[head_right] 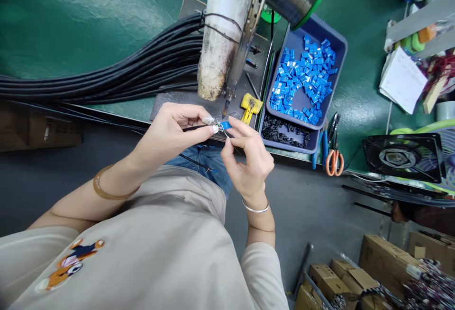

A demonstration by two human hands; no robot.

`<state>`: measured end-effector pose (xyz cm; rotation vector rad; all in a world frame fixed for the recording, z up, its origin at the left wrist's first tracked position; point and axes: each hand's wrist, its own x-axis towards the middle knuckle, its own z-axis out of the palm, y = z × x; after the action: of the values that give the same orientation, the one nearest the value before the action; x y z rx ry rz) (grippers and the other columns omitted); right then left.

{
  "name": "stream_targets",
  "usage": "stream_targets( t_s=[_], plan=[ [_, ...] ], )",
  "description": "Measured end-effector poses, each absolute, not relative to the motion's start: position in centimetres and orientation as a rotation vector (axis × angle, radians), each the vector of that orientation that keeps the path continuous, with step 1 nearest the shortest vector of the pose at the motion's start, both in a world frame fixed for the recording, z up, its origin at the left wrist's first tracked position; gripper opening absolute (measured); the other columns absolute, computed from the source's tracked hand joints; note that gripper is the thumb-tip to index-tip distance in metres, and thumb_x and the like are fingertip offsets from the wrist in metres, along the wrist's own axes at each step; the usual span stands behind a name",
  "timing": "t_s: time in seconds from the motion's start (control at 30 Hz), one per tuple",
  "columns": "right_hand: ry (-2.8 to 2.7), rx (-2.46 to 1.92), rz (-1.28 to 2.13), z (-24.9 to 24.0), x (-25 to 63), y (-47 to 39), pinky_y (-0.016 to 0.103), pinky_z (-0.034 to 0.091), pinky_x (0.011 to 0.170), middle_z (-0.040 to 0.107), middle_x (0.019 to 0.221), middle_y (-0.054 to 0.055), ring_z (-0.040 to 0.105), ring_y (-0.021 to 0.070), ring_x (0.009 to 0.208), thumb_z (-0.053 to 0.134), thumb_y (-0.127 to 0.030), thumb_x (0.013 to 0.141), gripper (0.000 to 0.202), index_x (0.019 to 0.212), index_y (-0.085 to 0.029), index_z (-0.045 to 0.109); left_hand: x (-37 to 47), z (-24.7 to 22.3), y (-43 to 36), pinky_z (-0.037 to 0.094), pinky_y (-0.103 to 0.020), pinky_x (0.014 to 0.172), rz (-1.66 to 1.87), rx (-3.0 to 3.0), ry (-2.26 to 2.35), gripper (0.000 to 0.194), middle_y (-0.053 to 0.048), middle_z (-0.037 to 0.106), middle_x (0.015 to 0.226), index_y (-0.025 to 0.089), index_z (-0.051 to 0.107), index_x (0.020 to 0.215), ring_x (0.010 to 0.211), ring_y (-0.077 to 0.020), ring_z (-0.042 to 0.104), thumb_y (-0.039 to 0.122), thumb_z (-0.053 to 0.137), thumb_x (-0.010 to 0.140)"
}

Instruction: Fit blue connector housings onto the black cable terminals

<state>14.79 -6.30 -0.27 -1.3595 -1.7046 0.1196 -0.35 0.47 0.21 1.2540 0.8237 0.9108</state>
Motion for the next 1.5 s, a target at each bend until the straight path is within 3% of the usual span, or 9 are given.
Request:
stream_targets(
  t_s=[0.37,0.6,1.5],
  plan=[
    [-1.673,-1.418,0.269,0.6,15.3,-5.6,0.042,0.066,0.084,0.070,0.117,0.007,0.073,0.0197,0.100,0.060,-0.013,0.086,0.010,0.084,-0.022,0.055,0.2,0.3,1.4,0.038,-0.016,0.051,0.943,1.233,0.845,0.011,0.003,0.052,0.057,0.012,0.062,0.063,0.054,-0.0045,0.044,0.012,0.068,0.072],
    [-1.695,-1.381,0.208,1.2,15.2,-5.5,0.040,0.068,0.082,0.072,0.115,0.006,0.073,0.0202,0.099,0.063,-0.009,0.082,0.013,0.086,-0.021,0.060,0.2,1.2,1.4,0.042,-0.017,0.051,0.958,1.242,0.857,0.011,0.004,0.054,0.057,0.013,0.062,0.062,0.053,-0.0047,0.045,0.008,0.067,0.071],
    [-1.792,-1.386,0.127,1.2,15.4,-5.4,0.033,0.067,0.080,0.073,0.115,0.004,0.074,0.0168,0.094,0.063,-0.010,0.083,0.013,0.087,-0.023,0.058,-0.4,0.4,1.5,0.039,-0.018,0.051,0.837,1.238,0.905,0.011,0.002,0.054,0.057,0.012,0.064,0.066,0.053,-0.0056,0.046,0.016,0.071,0.072]
  ],
)
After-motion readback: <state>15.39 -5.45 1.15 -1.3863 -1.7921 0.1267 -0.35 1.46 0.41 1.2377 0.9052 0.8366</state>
